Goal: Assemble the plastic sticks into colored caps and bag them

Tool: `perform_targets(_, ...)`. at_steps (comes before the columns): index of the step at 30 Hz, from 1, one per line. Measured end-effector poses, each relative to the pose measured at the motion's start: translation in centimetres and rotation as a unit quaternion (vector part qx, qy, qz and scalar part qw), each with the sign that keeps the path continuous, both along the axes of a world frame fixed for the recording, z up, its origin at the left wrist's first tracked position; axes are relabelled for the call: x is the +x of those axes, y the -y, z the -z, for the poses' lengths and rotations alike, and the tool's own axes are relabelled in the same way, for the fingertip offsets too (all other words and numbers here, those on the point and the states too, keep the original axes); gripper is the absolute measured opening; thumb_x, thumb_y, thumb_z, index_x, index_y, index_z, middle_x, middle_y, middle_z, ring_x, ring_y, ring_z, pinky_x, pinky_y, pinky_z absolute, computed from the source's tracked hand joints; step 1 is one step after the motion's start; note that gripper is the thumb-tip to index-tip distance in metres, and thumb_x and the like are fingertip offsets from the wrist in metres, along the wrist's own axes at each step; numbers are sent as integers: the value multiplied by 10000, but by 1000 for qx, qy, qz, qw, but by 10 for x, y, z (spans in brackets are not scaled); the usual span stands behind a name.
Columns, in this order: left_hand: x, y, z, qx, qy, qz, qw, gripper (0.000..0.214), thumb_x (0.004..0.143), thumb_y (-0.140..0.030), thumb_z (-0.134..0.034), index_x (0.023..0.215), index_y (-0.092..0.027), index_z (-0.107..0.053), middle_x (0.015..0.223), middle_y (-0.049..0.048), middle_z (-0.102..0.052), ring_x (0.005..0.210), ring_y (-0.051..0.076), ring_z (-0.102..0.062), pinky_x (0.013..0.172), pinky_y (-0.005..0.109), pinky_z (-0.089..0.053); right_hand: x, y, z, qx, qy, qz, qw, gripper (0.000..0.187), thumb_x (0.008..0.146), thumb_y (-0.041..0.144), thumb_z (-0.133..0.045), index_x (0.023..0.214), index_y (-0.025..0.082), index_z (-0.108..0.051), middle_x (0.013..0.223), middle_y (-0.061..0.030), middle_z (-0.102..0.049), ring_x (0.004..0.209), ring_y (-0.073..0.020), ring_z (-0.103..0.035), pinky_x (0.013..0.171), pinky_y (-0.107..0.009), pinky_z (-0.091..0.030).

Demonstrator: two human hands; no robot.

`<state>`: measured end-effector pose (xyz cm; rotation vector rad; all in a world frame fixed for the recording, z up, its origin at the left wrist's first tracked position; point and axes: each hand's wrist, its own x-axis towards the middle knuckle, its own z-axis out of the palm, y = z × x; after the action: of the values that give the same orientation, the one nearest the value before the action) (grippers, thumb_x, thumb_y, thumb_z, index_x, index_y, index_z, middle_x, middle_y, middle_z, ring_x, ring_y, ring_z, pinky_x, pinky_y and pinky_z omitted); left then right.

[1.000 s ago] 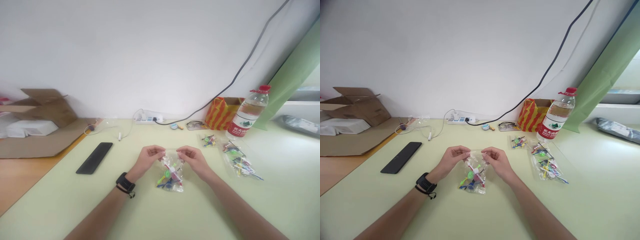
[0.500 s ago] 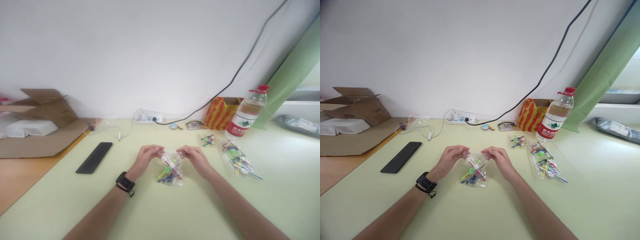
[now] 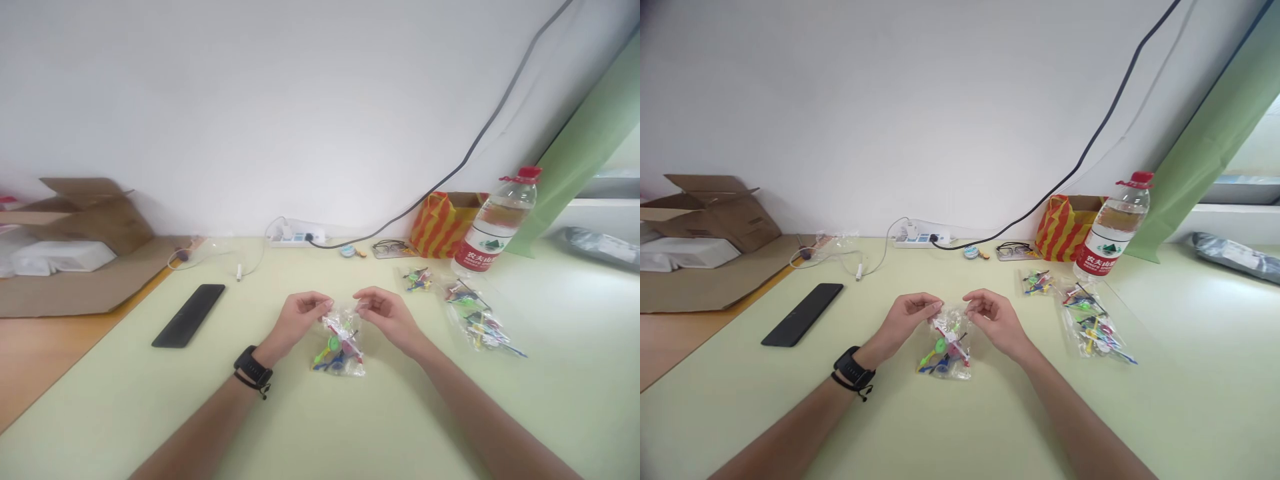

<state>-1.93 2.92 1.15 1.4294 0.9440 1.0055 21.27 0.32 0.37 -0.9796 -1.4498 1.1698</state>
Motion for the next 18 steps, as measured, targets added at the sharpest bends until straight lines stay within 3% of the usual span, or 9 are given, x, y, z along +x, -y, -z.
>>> perform_targets(3, 4, 2, 2, 7, -3, 4, 1000, 241, 842, -389, -783, 892, -154, -793, 783, 43, -725, 715, 148, -617, 680, 252, -486, -3, 2, -4, -19, 10, -7, 1000, 284, 874, 437, -711, 1034, 202, -713, 848, -32, -666, 807, -184, -609, 749, -318, -488)
perform_targets(9, 4, 3, 6, 20, -13, 20, 1000, 239, 844, -382, -783, 904, -151, -800, 814, 57, -749, 737, 157, -631, 697, 260, -496, -6, 1, -1, -48, 46, -6, 998, 329, 854, 496, -720, 815, 169, -723, 726, -15, -643, 687, -157, -545, 652, -293, -431)
perform_targets(14, -2, 0, -1, 12, -22, 16, 1000, 241, 833, -383, -793, 890, -150, -801, 775, 55, -741, 695, 148, -616, 668, 257, -496, -3, -2, 1, -36, 41, 25, 998, 328, 822, 501, -753, 802, 174, -731, 687, -7, -637, 637, -146, -515, 609, -288, -396)
perform_targets(18, -6, -1, -1, -10, -18, 52, 998, 282, 804, -395, -816, 952, -156, -795, 880, 79, -765, 771, 181, -669, 704, 278, -528, -4, -2, 1, -28, 47, 41, 998, 348, 804, 528, -761, 778, 182, -729, 672, -8, -639, 621, -149, -512, 586, -289, -389)
